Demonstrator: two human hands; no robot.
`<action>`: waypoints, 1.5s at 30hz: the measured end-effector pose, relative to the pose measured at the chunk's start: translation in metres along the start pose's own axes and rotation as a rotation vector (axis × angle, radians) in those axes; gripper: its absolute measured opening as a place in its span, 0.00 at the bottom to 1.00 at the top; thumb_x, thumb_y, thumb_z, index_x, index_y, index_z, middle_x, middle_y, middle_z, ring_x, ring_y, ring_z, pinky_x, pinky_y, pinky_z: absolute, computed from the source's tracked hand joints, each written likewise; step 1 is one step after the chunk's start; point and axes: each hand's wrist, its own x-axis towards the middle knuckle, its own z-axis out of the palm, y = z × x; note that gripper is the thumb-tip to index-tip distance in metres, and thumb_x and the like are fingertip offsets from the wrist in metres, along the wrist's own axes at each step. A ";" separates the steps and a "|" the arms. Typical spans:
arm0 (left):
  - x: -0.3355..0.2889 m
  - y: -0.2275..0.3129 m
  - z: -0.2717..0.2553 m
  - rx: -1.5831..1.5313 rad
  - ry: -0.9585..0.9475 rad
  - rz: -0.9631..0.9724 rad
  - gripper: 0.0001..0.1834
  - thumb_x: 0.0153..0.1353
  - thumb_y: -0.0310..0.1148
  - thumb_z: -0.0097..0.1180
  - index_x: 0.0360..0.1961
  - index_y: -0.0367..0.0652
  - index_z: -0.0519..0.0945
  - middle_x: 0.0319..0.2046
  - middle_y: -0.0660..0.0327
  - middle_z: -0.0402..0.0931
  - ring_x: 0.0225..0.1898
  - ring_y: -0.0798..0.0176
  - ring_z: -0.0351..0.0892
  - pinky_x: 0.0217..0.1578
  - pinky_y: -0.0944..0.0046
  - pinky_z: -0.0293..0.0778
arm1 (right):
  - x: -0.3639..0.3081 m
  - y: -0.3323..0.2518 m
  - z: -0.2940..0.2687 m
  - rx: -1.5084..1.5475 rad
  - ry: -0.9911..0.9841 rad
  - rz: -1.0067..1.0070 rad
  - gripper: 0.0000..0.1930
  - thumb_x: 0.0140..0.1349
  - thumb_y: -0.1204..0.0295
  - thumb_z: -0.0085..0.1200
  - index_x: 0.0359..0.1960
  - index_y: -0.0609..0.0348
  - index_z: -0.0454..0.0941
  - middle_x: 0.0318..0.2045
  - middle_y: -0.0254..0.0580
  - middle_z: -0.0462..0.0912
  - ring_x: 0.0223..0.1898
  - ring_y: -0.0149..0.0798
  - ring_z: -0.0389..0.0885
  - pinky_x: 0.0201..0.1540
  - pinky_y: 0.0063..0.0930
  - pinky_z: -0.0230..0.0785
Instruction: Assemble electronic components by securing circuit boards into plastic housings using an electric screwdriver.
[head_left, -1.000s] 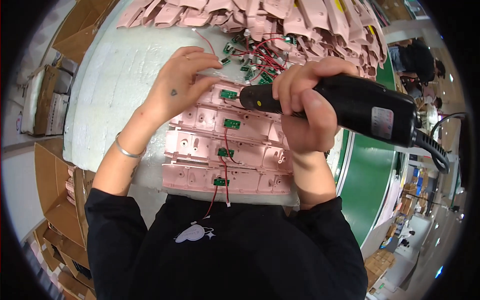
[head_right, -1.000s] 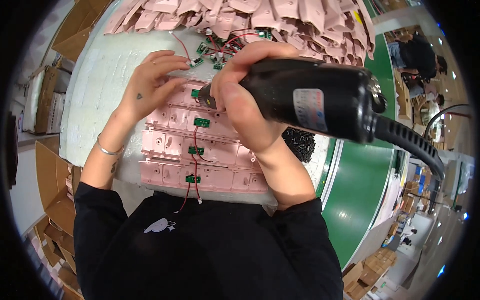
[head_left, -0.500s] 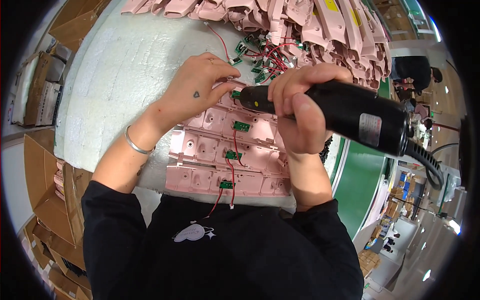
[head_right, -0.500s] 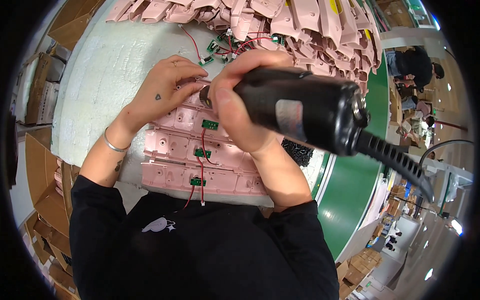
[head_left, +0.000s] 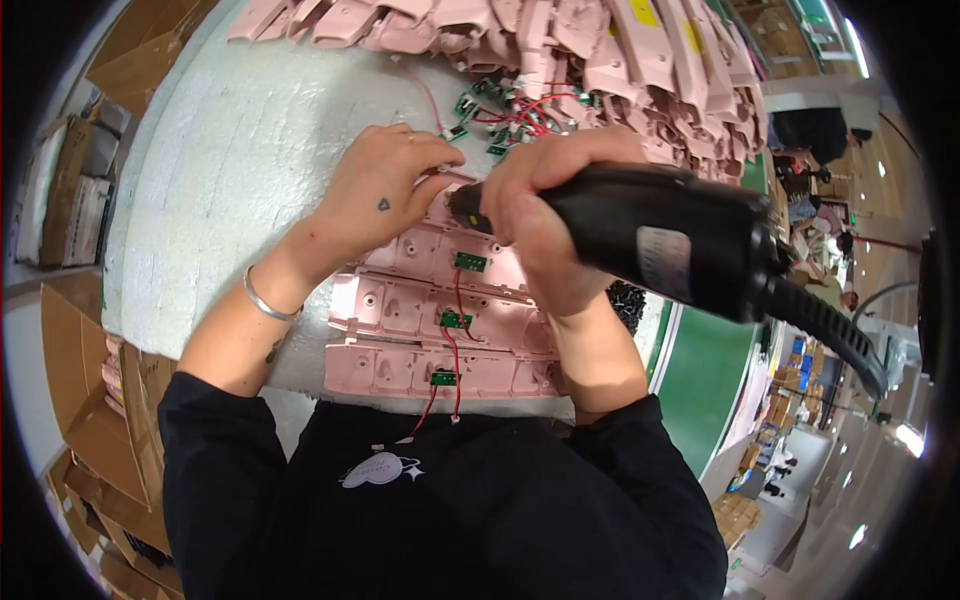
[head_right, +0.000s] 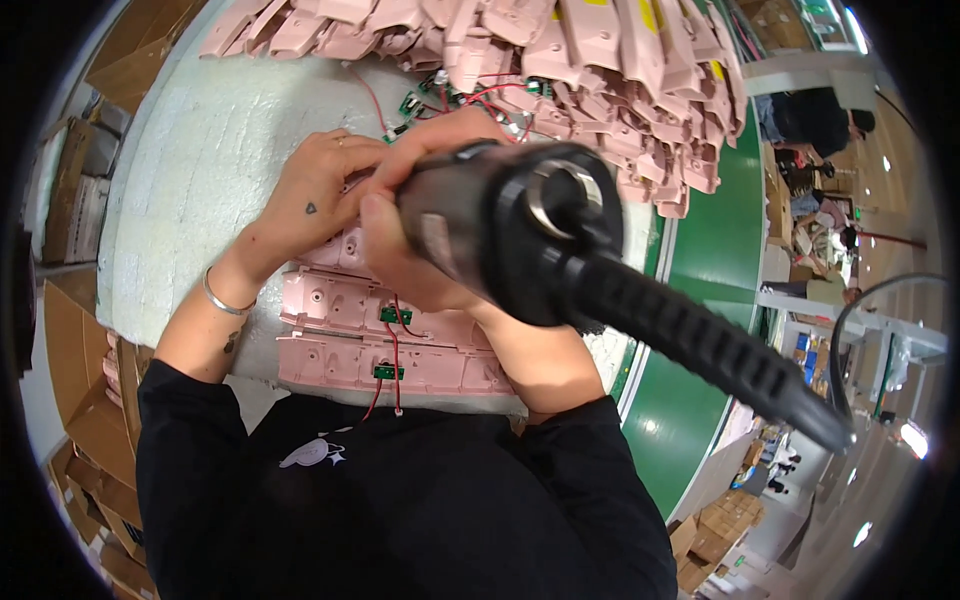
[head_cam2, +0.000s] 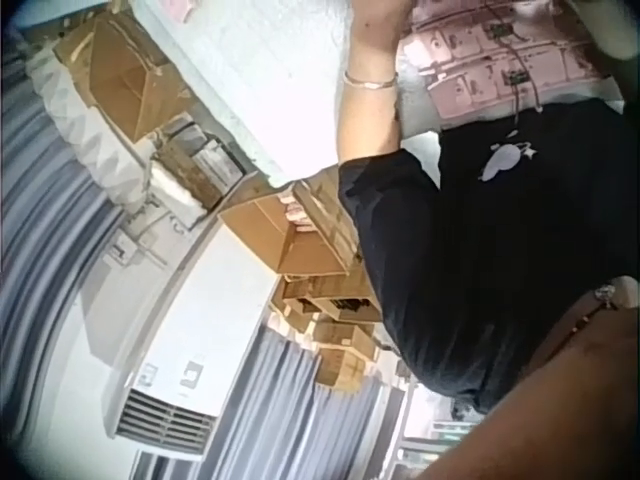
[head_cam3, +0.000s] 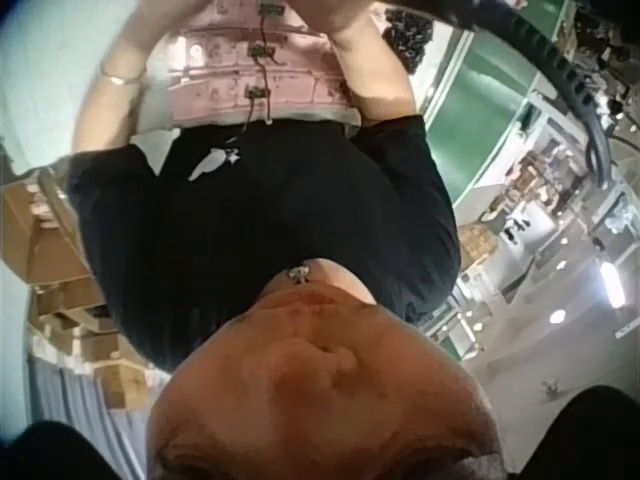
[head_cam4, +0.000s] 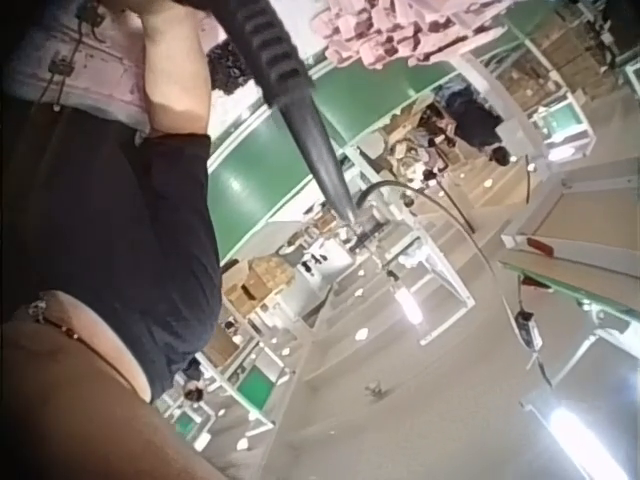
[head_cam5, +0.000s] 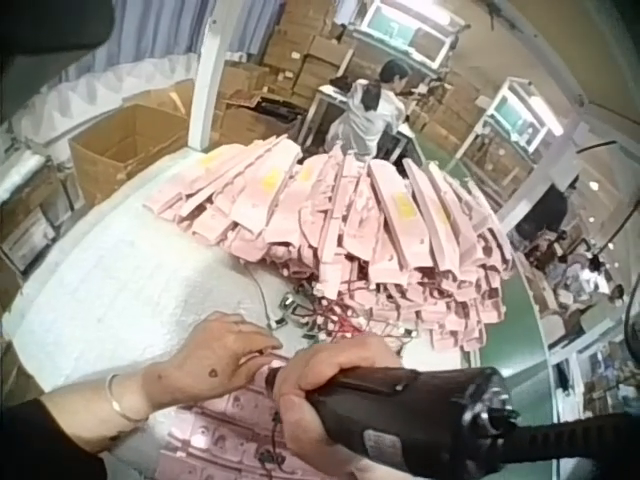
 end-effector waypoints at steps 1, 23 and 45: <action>0.001 0.004 -0.003 -0.015 -0.024 -0.010 0.10 0.52 0.30 0.58 0.37 0.41 0.81 0.33 0.55 0.80 0.35 0.48 0.76 0.38 0.53 0.69 | 0.000 -0.008 0.000 -0.017 0.067 0.106 0.10 0.55 0.80 0.48 0.36 0.59 0.61 0.21 0.40 0.70 0.19 0.33 0.68 0.27 0.30 0.69; -0.053 0.074 -0.060 -0.216 -0.443 0.036 0.22 0.57 0.23 0.58 0.54 0.36 0.73 0.51 0.46 0.70 0.45 0.45 0.76 0.45 0.55 0.73 | -0.201 -0.064 -0.202 -0.337 0.732 1.068 0.38 0.53 0.68 0.55 0.62 0.73 0.51 0.32 0.49 0.77 0.29 0.38 0.80 0.33 0.31 0.73; -0.013 0.089 -0.130 -0.617 -1.252 -0.784 0.23 0.63 0.28 0.56 0.59 0.42 0.71 0.45 0.57 0.77 0.44 0.66 0.74 0.46 0.70 0.71 | -0.221 -0.062 -0.176 -1.160 0.540 0.722 0.36 0.48 0.67 0.60 0.59 0.69 0.61 0.54 0.61 0.66 0.57 0.59 0.64 0.61 0.44 0.60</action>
